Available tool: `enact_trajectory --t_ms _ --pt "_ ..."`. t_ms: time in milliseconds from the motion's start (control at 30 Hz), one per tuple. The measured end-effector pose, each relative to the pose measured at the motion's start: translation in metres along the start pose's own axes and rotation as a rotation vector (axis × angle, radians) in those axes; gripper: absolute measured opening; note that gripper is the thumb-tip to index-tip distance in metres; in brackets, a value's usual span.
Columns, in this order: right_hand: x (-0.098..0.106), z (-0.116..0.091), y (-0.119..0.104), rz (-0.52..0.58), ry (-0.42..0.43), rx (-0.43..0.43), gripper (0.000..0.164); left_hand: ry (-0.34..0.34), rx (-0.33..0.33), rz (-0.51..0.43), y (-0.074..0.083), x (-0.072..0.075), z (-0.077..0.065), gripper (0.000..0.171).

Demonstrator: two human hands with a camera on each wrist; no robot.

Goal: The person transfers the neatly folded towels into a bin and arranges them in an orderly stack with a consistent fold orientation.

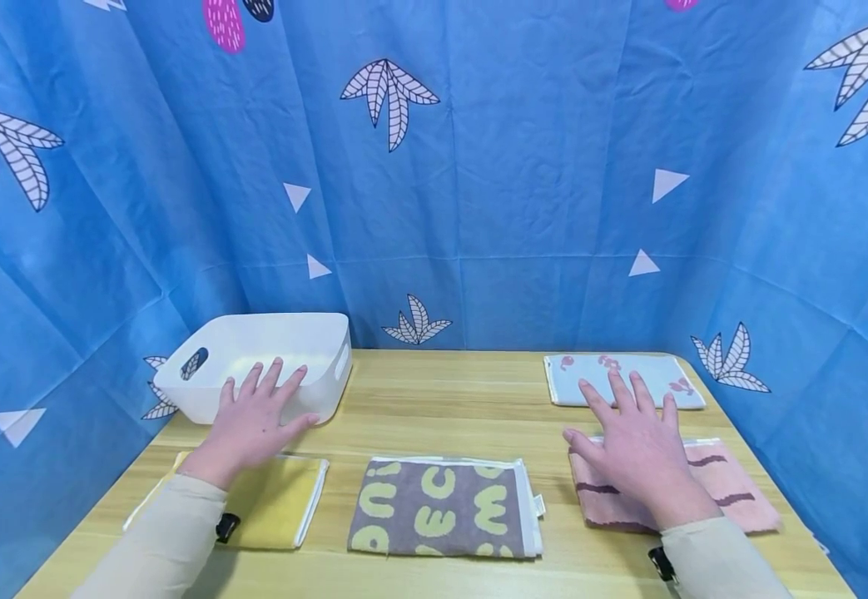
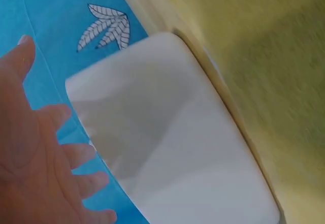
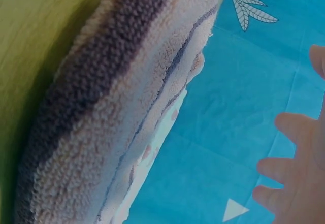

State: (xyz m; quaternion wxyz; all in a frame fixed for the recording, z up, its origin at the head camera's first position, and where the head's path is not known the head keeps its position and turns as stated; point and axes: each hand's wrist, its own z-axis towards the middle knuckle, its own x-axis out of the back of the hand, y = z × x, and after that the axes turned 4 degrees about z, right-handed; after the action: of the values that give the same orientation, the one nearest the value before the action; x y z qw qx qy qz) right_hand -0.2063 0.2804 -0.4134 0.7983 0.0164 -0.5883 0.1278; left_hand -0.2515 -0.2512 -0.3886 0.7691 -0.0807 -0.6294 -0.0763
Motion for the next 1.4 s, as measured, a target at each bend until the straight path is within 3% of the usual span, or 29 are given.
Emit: enact_trajectory --t_ms 233,833,1133,1400 --pt "-0.002 0.0 0.002 0.008 -0.016 -0.005 0.084 0.0 0.021 0.007 -0.02 -0.003 0.0 0.081" --pt "-0.003 -0.001 0.004 0.02 -0.042 -0.019 0.084 0.005 0.048 -0.044 -0.067 -0.014 0.001 0.084" --pt "-0.003 0.0 0.002 0.028 -0.05 -0.024 0.085 0.03 0.032 -0.078 -0.075 -0.018 0.006 0.076" --pt "-0.004 0.001 0.001 0.029 -0.048 -0.024 0.086 0.046 0.038 -0.037 -0.077 -0.019 0.012 0.075"
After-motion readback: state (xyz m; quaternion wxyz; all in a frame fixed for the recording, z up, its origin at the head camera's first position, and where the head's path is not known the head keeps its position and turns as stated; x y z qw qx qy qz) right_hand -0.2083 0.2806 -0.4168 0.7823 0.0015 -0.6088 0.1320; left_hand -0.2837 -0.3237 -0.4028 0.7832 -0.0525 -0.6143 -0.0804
